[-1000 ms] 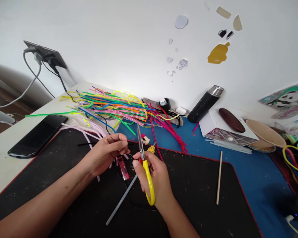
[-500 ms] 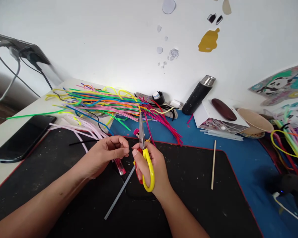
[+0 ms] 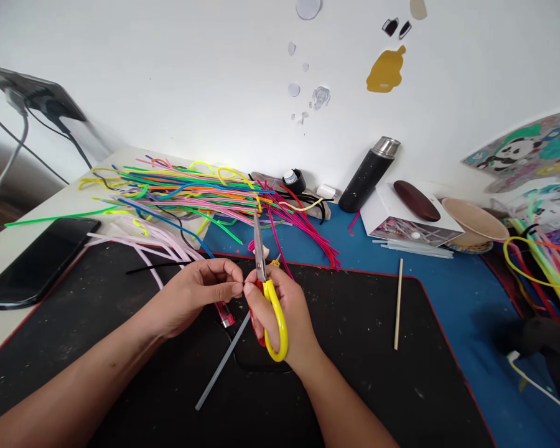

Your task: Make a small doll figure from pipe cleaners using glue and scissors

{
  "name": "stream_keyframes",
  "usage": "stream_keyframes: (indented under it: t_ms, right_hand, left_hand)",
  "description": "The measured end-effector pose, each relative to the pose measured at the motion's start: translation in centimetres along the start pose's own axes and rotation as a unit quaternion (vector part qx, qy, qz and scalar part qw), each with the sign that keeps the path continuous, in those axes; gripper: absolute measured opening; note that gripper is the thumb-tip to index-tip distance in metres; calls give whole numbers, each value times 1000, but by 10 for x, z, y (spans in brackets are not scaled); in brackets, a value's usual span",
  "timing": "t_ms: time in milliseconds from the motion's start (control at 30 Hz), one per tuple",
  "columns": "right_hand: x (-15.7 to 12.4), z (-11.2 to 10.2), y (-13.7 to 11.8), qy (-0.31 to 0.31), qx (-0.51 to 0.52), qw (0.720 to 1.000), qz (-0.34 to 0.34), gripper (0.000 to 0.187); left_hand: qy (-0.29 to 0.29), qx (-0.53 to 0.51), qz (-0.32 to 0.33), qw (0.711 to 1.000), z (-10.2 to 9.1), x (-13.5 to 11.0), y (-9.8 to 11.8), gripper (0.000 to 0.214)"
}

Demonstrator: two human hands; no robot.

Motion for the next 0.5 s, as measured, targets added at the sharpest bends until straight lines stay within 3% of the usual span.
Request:
stream_keyframes:
  t_ms: [500]
  right_hand:
    - [-1, 1, -3, -7, 7, 1000, 2, 32]
  left_hand:
    - [-27, -38, -19, 999, 1, 2, -5, 32]
Point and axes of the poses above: each hand's wrist, its own x-axis towards the middle knuckle, its own z-axis out of the palm, y = z × x, the point moved 3 cm from there along x, towards the middle knuckle, and after that the axes turned 2 degrees about -z, right-handed, at the moved point
